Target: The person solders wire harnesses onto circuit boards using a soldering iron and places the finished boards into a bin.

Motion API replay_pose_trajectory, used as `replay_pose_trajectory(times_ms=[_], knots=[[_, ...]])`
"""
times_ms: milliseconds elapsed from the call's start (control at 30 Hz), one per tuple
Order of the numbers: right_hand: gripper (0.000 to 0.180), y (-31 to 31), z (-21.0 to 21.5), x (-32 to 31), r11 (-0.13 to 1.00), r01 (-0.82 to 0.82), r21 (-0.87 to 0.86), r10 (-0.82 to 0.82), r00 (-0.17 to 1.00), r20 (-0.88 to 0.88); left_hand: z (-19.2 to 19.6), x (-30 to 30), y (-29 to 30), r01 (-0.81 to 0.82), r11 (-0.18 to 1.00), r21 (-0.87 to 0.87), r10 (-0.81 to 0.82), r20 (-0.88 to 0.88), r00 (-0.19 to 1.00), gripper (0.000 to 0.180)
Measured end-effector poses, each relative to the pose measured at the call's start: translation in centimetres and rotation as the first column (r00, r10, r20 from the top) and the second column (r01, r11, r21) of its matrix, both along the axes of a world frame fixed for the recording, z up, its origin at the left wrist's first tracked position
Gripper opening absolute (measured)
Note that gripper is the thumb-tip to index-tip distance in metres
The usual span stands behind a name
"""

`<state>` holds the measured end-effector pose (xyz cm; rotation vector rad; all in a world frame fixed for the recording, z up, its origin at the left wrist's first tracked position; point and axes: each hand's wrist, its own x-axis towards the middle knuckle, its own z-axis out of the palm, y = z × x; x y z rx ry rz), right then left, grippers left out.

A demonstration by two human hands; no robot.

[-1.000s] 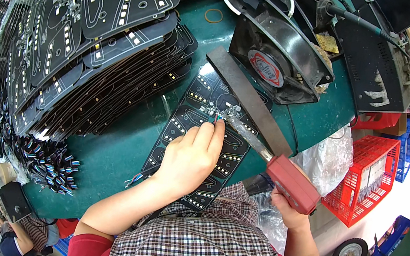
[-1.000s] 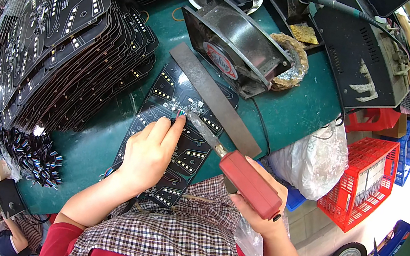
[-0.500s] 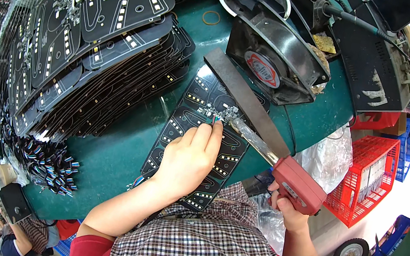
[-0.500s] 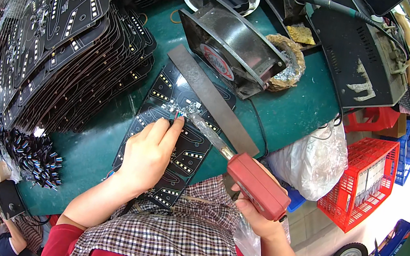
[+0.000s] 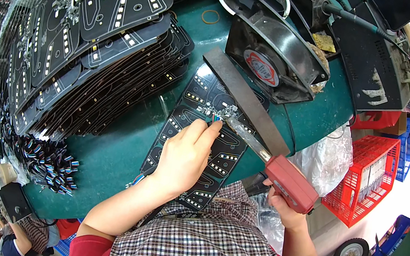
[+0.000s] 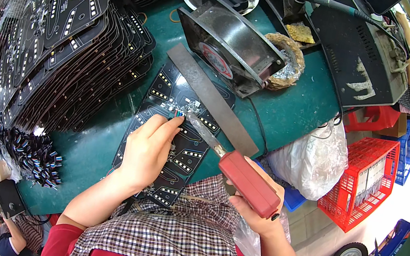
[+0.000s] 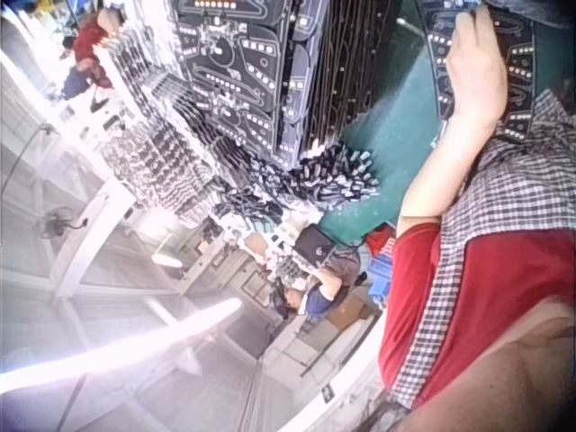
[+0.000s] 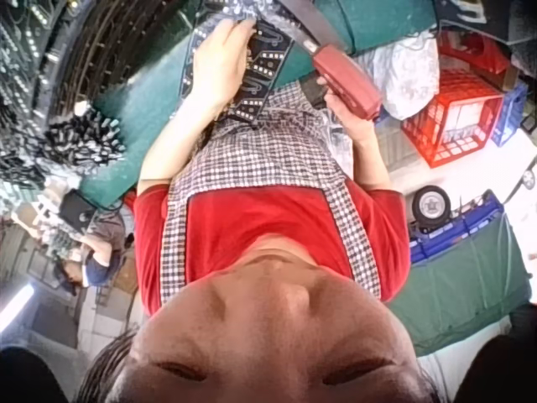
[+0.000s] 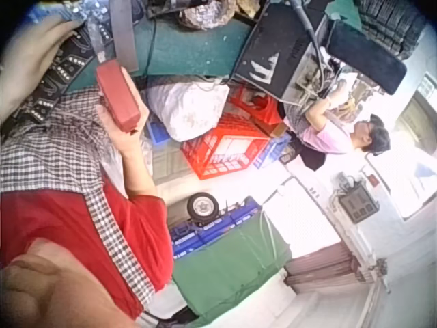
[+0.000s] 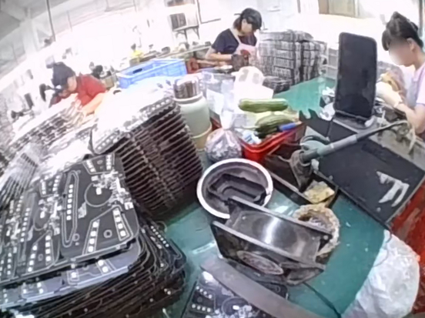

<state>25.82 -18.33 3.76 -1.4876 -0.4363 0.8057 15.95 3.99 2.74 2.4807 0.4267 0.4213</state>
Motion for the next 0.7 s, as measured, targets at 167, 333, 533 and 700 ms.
replay_pose_trajectory(times_ms=[167,333,533,700], knots=[[0.070,-0.7,-0.3,-0.4,1.000,0.032,-0.002,-0.032,0.997,-0.065,0.3,0.1,-0.2,0.020,0.995,0.097,-0.017,-0.035,0.999,0.041],[0.078,-1.0,-0.7,-0.2,0.998,-0.047,-0.041,0.047,0.999,0.009,0.5,0.1,-0.4,0.039,0.982,0.187,-0.022,-0.095,0.995,0.043],[0.070,-0.9,-1.0,-0.3,0.995,-0.015,-0.099,0.027,0.992,0.121,0.5,0.1,-0.4,0.043,0.969,0.243,-0.010,-0.132,0.991,0.043],[0.064,-0.2,-1.0,0.7,0.984,-0.112,-0.135,0.173,0.745,0.645,0.6,0.1,-0.5,0.061,0.959,0.278,-0.021,-0.146,0.989,0.043]])
